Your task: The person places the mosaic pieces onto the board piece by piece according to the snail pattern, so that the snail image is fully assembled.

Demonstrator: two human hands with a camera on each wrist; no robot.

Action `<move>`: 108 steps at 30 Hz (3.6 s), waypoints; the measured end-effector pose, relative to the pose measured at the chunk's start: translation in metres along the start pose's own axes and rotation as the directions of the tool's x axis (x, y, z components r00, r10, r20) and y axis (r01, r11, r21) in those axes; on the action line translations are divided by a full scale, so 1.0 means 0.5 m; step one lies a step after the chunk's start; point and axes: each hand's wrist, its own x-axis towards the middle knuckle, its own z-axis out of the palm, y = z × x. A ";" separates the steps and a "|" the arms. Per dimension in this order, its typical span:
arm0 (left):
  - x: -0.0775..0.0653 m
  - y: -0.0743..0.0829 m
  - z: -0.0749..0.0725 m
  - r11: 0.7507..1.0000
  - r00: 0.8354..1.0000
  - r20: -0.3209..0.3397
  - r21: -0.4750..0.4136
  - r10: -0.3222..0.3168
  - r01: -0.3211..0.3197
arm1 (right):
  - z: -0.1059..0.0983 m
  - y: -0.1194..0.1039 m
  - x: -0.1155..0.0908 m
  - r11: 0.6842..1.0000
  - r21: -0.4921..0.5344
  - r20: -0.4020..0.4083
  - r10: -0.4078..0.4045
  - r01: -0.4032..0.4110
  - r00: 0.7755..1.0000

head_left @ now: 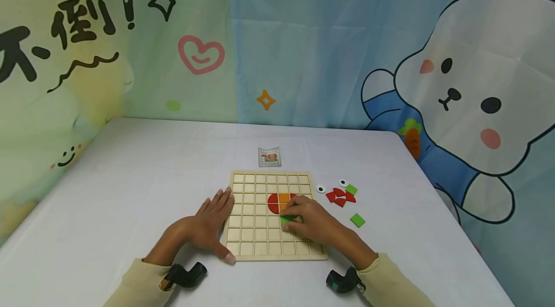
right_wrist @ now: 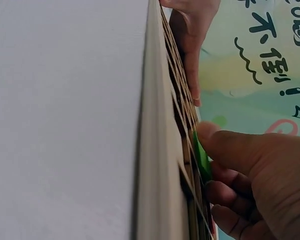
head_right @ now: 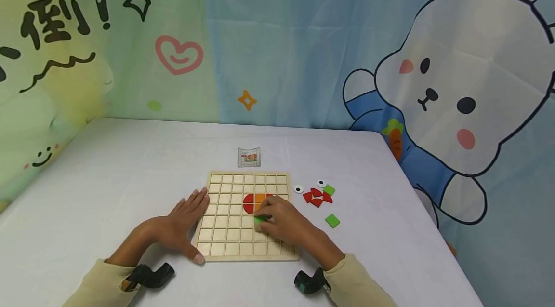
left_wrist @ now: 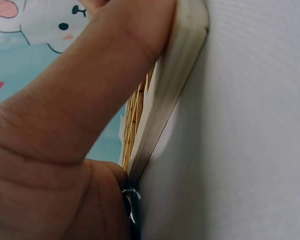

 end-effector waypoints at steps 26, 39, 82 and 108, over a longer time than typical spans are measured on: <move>0.004 -0.008 0.005 1.000 1.000 0.012 -0.027 -0.008 0.008 | -0.023 0.032 -0.031 0.995 0.098 -0.178 0.050 -0.033 0.983; 0.005 -0.004 0.004 1.000 1.000 -0.001 -0.002 -0.019 0.019 | -0.069 0.107 -0.087 0.996 0.058 -0.327 0.082 -0.066 0.942; 0.003 -0.002 0.002 1.000 1.000 -0.001 0.009 -0.025 0.025 | -0.109 0.171 -0.098 0.813 0.029 -0.264 0.568 -0.582 0.779; 0.002 0.001 0.001 1.000 1.000 0.005 0.001 -0.019 0.019 | -0.097 0.120 -0.090 0.924 0.134 -0.346 0.381 -0.357 0.857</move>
